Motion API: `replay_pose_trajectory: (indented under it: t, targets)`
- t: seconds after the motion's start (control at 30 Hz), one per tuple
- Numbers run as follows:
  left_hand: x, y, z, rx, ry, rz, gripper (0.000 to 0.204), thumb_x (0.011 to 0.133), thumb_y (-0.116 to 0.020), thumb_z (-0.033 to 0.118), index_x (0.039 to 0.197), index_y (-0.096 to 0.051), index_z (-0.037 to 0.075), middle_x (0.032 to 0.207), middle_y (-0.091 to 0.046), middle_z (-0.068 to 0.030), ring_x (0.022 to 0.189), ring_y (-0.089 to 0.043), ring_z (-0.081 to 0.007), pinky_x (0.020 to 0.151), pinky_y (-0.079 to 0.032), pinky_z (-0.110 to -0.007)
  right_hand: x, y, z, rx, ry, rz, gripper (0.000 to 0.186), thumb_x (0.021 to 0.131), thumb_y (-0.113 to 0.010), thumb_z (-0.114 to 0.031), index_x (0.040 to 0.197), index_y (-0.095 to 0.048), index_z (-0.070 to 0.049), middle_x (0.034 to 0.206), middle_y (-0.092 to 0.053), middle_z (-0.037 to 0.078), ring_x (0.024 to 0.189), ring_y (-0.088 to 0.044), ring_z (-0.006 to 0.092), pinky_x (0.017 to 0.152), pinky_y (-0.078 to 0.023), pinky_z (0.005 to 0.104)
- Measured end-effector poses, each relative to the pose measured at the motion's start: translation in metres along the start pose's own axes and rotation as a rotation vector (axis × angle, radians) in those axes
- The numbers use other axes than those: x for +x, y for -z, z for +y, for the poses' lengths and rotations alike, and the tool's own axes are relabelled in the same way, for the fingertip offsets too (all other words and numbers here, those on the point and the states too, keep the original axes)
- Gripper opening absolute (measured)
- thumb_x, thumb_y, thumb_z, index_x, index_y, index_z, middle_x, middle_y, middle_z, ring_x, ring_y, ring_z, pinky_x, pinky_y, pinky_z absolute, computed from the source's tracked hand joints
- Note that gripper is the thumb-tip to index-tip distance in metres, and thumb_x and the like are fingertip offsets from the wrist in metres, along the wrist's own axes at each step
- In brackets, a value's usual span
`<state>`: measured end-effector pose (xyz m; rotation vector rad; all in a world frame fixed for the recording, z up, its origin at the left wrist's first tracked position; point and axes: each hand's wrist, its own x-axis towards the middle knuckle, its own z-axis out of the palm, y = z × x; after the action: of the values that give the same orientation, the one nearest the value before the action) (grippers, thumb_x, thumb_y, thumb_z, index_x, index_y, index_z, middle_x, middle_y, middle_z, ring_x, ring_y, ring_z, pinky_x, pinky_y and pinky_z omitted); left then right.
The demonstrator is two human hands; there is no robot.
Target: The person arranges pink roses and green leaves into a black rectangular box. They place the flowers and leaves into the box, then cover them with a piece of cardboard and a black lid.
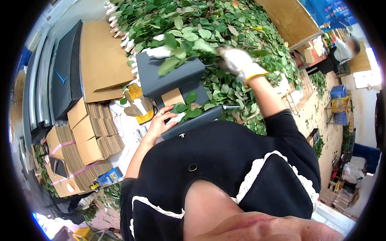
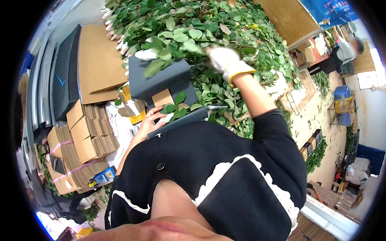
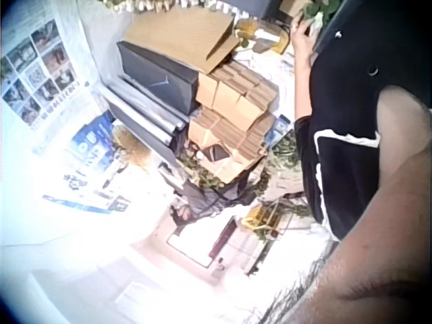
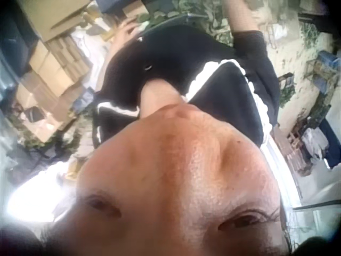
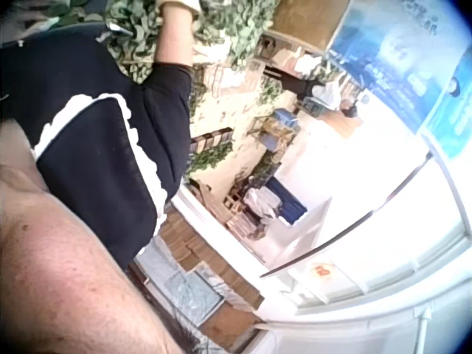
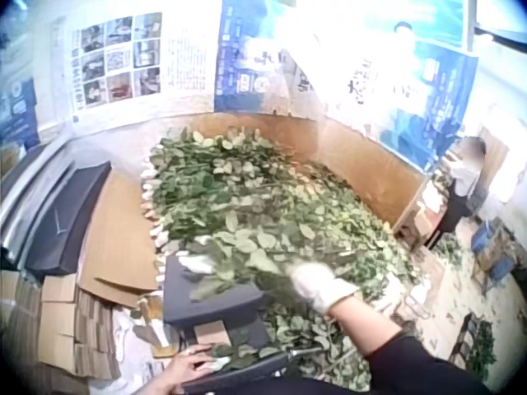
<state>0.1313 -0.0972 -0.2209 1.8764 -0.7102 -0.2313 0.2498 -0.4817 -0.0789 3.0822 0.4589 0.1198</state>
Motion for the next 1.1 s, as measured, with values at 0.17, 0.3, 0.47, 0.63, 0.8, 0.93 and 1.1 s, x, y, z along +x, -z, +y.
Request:
replay_pose_trajectory:
  t: [0.17, 0.3, 0.47, 0.63, 0.8, 0.93, 1.1]
  targets:
    - [-0.001, 0.004, 0.006, 0.056, 0.101, -0.042, 0.033, 0.072, -0.079, 0.013, 0.104, -0.072, 0.014, 0.127, -0.061, -0.0082, 0.118, -0.057, -0.0269, 0.098, -0.046, -0.038, 0.025, -0.019, -0.008, 0.068, -0.056, 0.017, 0.023, 0.088, -0.046, -0.012, 0.104, -0.062, -0.012, 0.094, -0.069, 0.018, 0.087, -0.067, 0.0358, 0.075, -0.053, 0.0477]
    - [-0.003, 0.009, 0.016, 0.093, 0.074, -0.039, 0.034, 0.073, -0.079, 0.014, 0.105, -0.071, 0.012, 0.12, -0.064, -0.0076, 0.118, -0.056, -0.0288, 0.1, -0.045, -0.039, 0.048, 0.085, -0.005, -0.09, -0.117, 0.085, 0.023, 0.085, -0.061, -0.021, 0.106, -0.064, -0.013, 0.085, -0.069, 0.014, 0.075, -0.067, 0.0327, 0.071, -0.054, 0.0454]
    - [0.002, 0.011, 0.02, 0.107, 0.06, -0.051, 0.034, 0.073, -0.078, 0.014, 0.106, -0.07, 0.01, 0.112, -0.068, -0.0065, 0.118, -0.055, -0.0293, 0.1, -0.045, -0.04, 0.078, 0.012, -0.016, -0.12, -0.16, -0.519, 0.034, 0.091, -0.055, -0.025, 0.12, -0.058, -0.007, 0.117, -0.063, 0.022, 0.105, -0.063, 0.035, 0.09, -0.052, 0.0441]
    - [-0.002, 0.009, 0.018, -0.028, 0.236, -0.084, 0.035, 0.075, -0.075, 0.014, 0.109, -0.069, 0.012, 0.113, -0.067, -0.0078, 0.126, -0.048, -0.0272, 0.101, -0.043, -0.038, 0.075, -0.007, -0.024, -0.075, -0.343, -0.494, 0.043, 0.085, -0.062, -0.018, 0.128, -0.056, -0.016, 0.123, -0.062, 0.017, 0.11, -0.061, 0.0354, 0.093, -0.051, 0.0404]
    - [-0.002, 0.013, 0.011, -0.103, 0.247, -0.094, 0.036, 0.071, -0.072, 0.011, 0.107, -0.067, 0.009, 0.108, -0.064, -0.007, 0.12, -0.049, -0.0279, 0.102, -0.041, -0.039, 0.092, 0.129, -0.001, -0.131, -0.182, -0.159, 0.024, 0.084, -0.063, -0.025, 0.105, -0.064, -0.012, 0.099, -0.067, 0.016, 0.092, -0.065, 0.0334, 0.08, -0.052, 0.0446]
    - [0.009, 0.012, 0.003, -0.085, 0.123, -0.203, 0.036, 0.069, -0.069, 0.01, 0.105, -0.067, 0.01, 0.11, -0.064, -0.0061, 0.12, -0.047, -0.0303, 0.104, -0.039, -0.04, 0.146, 0.126, 0.021, -0.343, 0.002, -0.017, 0.023, 0.085, -0.059, -0.025, 0.099, -0.062, -0.008, 0.097, -0.066, 0.021, 0.092, -0.064, 0.037, 0.081, -0.051, 0.0452]
    - [-0.005, 0.008, -0.008, -0.027, 0.095, -0.186, 0.034, 0.073, -0.076, 0.018, 0.106, -0.07, 0.013, 0.108, -0.065, -0.0067, 0.122, -0.047, -0.0295, 0.104, -0.04, -0.041, 0.175, 0.029, -0.018, -0.002, -0.064, 0.089, 0.04, 0.088, -0.056, -0.026, 0.125, -0.056, -0.012, 0.111, -0.065, 0.022, 0.102, -0.063, 0.0352, 0.089, -0.051, 0.0437]
